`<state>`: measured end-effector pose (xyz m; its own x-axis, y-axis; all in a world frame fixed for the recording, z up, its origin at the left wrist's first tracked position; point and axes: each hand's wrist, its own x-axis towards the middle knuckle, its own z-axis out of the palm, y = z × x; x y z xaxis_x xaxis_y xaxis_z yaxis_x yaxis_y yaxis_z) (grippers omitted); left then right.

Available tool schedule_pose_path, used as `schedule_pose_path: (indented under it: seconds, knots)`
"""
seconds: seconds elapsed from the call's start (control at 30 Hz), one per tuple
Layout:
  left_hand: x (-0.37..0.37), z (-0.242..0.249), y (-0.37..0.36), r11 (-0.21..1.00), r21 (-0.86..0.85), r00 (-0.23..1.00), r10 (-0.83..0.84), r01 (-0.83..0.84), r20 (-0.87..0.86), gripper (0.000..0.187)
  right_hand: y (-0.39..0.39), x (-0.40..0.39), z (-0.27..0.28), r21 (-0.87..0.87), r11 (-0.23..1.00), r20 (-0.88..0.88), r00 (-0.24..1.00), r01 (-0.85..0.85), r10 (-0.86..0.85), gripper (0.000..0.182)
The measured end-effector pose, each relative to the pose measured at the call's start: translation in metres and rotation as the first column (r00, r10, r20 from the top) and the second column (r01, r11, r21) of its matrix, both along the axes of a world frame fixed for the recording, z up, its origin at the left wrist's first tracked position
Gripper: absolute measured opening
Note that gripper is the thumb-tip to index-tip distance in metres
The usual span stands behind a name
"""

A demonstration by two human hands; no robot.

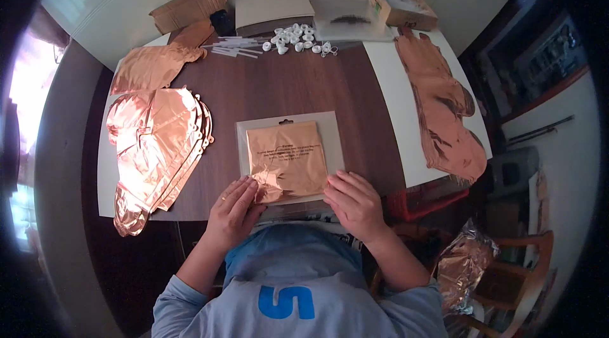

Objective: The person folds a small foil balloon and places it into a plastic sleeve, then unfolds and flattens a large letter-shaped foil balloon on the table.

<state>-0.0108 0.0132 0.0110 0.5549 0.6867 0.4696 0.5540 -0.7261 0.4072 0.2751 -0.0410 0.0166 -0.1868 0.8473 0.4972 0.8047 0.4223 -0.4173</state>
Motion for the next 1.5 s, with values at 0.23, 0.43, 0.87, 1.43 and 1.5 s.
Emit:
schedule_pose_path:
  seconds: [0.23,0.43,0.87,1.43,1.5]
  knots:
    - [-0.003,-0.002,-0.004,1.0,-0.02,1.0,-0.004,0.004,0.003,0.052,-0.019,-0.008,-0.012,0.027,0.994,-0.057,0.993,0.103,-0.101,0.028]
    - [-0.001,0.024,-0.002,1.0,-0.005,0.996,-0.023,0.022,-0.083,0.07,-0.029,0.0,-0.007,0.061,0.989,0.01,0.991,0.135,-0.136,0.037]
    - [-0.025,0.009,0.011,0.969,-0.246,0.998,-0.031,0.018,-0.047,0.093,0.006,0.005,-0.002,-0.067,0.991,0.221,0.967,-0.116,0.129,0.046]
    - [-0.02,0.013,0.008,0.969,-0.247,0.998,-0.035,0.019,-0.06,0.074,-0.008,-0.04,-0.005,-0.224,0.957,0.293,0.924,-0.185,0.248,0.067]
    - [-0.019,0.018,0.007,0.981,-0.194,0.993,-0.027,0.004,-0.115,0.07,-0.007,-0.04,-0.003,-0.236,0.95,0.301,0.915,-0.203,0.27,0.067]
